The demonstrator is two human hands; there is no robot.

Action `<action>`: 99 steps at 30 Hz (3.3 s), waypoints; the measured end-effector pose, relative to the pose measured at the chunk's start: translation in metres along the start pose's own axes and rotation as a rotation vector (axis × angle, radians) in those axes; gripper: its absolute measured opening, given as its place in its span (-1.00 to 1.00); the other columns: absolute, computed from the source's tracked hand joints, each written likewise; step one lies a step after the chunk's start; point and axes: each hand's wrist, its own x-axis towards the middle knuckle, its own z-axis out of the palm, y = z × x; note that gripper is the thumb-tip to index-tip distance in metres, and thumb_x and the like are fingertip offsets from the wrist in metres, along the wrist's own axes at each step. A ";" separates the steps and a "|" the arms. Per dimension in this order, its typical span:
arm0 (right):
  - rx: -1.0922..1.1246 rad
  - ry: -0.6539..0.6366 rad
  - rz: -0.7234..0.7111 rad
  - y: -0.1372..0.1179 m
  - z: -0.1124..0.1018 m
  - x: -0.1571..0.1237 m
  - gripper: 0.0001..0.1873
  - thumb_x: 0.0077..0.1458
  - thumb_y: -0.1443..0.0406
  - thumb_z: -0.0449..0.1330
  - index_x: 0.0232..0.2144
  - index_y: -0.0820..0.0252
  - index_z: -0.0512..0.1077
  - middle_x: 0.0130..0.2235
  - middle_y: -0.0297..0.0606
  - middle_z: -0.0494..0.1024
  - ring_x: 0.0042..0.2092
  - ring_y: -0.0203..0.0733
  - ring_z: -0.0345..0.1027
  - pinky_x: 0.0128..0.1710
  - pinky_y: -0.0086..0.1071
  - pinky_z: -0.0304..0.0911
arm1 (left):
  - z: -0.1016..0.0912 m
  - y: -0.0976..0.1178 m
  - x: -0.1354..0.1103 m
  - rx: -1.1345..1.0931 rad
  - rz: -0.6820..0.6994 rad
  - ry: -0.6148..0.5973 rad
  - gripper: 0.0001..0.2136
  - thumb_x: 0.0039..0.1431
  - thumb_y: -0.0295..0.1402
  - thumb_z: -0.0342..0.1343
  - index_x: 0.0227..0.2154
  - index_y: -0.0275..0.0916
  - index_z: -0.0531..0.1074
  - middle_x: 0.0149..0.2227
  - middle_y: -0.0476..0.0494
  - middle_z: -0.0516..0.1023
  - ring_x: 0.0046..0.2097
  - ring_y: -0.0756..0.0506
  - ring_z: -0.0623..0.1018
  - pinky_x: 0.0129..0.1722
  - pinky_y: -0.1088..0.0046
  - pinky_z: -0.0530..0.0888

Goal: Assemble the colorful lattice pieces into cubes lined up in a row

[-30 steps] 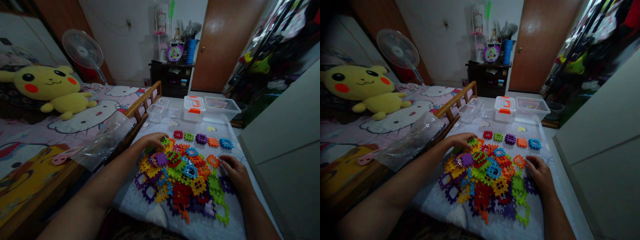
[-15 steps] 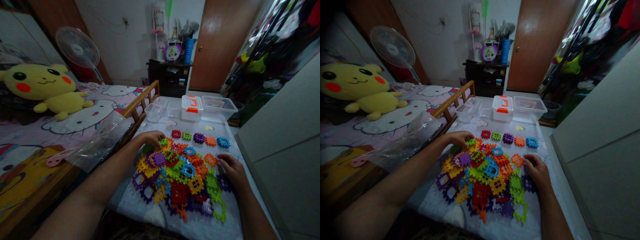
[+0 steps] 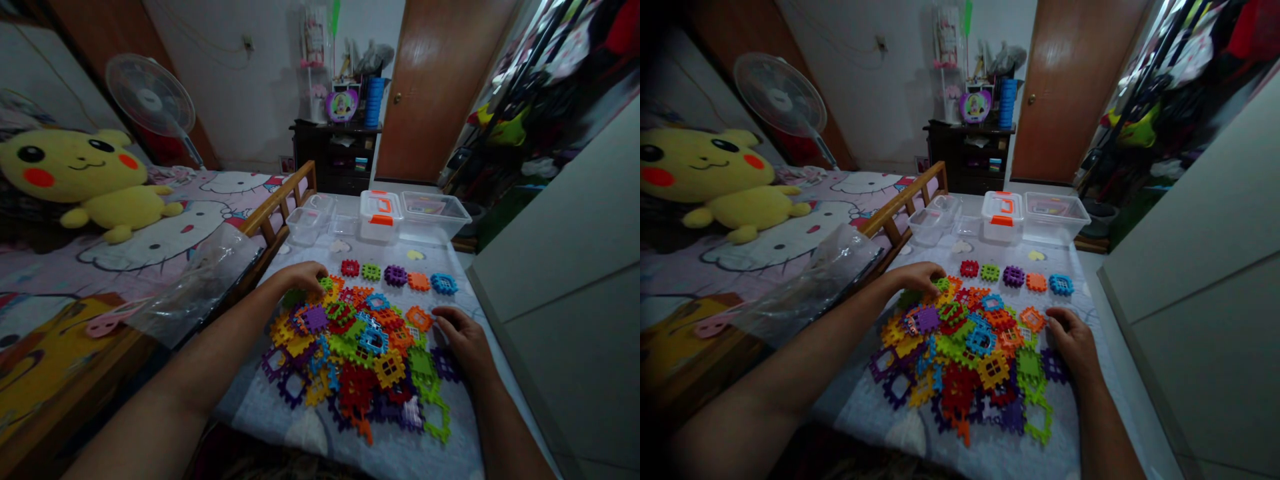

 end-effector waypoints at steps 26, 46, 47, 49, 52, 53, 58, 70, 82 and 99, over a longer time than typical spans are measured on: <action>0.019 0.019 -0.008 -0.013 0.003 -0.003 -0.66 -0.10 0.03 0.22 -0.36 0.13 0.55 -0.27 -0.18 0.64 -0.20 0.00 0.50 -0.07 -0.16 0.36 | 0.002 0.081 0.031 0.372 0.230 0.477 -0.57 -0.12 -0.31 0.29 -0.12 -0.29 0.45 -0.08 -0.24 0.52 -0.02 -0.21 0.51 0.01 0.34 0.44; 0.045 0.025 -0.018 -0.012 0.004 -0.004 -0.71 -0.06 0.08 0.22 -0.37 0.13 0.55 -0.28 -0.19 0.63 -0.21 -0.01 0.50 -0.08 -0.17 0.36 | 0.020 0.107 0.096 0.469 0.118 0.260 -0.53 -0.12 -0.31 0.30 -0.06 -0.21 0.47 0.01 -0.27 0.51 0.03 -0.28 0.52 0.00 0.29 0.48; 0.046 0.028 -0.020 -0.012 0.004 -0.004 -0.71 -0.06 0.07 0.23 -0.37 0.13 0.55 -0.27 -0.19 0.63 -0.20 -0.01 0.50 -0.08 -0.17 0.36 | 0.020 0.106 0.097 0.463 0.119 0.256 -0.52 -0.12 -0.31 0.30 -0.05 -0.20 0.46 0.01 -0.27 0.51 0.03 -0.28 0.52 -0.01 0.29 0.48; 0.044 0.034 -0.025 -0.012 0.004 -0.004 -0.71 -0.07 0.07 0.23 -0.38 0.13 0.55 -0.28 -0.19 0.63 -0.20 -0.01 0.49 -0.08 -0.17 0.36 | 0.020 0.104 0.099 0.452 0.124 0.250 -0.52 -0.12 -0.30 0.29 -0.04 -0.20 0.46 0.02 -0.26 0.52 0.02 -0.28 0.53 -0.01 0.29 0.48; 0.039 0.035 -0.026 -0.012 0.004 -0.004 -0.69 -0.07 0.06 0.23 -0.38 0.14 0.55 -0.29 -0.18 0.63 -0.21 -0.01 0.50 -0.09 -0.17 0.36 | 0.021 0.103 0.101 0.451 0.135 0.252 -0.51 -0.11 -0.30 0.28 -0.03 -0.19 0.45 0.03 -0.25 0.53 0.03 -0.27 0.53 -0.01 0.31 0.48; 0.037 0.033 -0.027 -0.012 0.004 -0.003 -0.69 -0.07 0.05 0.23 -0.38 0.14 0.55 -0.29 -0.18 0.63 -0.21 -0.01 0.50 -0.09 -0.17 0.36 | 0.021 0.103 0.101 0.453 0.138 0.255 -0.51 -0.11 -0.29 0.28 -0.03 -0.19 0.45 0.03 -0.25 0.53 0.03 -0.27 0.53 -0.01 0.31 0.48; 0.027 0.027 -0.031 -0.011 0.004 -0.003 -0.70 -0.05 0.06 0.23 -0.37 0.12 0.55 -0.28 -0.19 0.64 -0.22 -0.02 0.50 -0.07 -0.17 0.36 | 0.020 0.107 0.100 0.458 0.139 0.247 -0.51 -0.12 -0.31 0.28 -0.03 -0.17 0.46 0.03 -0.23 0.53 0.04 -0.26 0.52 -0.01 0.32 0.47; 0.025 0.026 -0.031 -0.016 0.004 -0.004 -0.69 -0.06 0.05 0.21 -0.37 0.13 0.55 -0.28 -0.18 0.63 -0.21 -0.01 0.49 -0.08 -0.17 0.35 | 0.021 0.110 0.099 0.432 0.132 0.229 -0.54 -0.10 -0.36 0.26 -0.04 -0.16 0.45 0.03 -0.23 0.55 0.03 -0.27 0.53 -0.06 0.31 0.48; 0.053 0.047 0.004 -0.013 0.005 -0.005 -0.69 -0.08 0.05 0.23 -0.38 0.13 0.55 -0.32 -0.22 0.64 -0.26 -0.04 0.48 -0.14 -0.20 0.36 | 0.010 0.107 0.060 0.398 0.194 0.359 -0.15 -0.03 -0.35 0.30 0.33 -0.24 0.06 0.35 -0.34 0.21 0.33 -0.30 0.25 0.31 0.20 0.18; -0.021 0.059 0.020 -0.018 0.002 -0.004 -0.65 -0.12 0.05 0.24 -0.36 0.15 0.57 -0.33 -0.20 0.64 -0.33 -0.06 0.46 -0.30 -0.26 0.33 | 0.067 0.018 -0.139 0.103 0.024 0.401 -0.52 0.18 -0.23 0.16 0.15 -0.20 0.32 0.22 -0.24 0.40 0.26 -0.18 0.36 0.29 0.33 0.24</action>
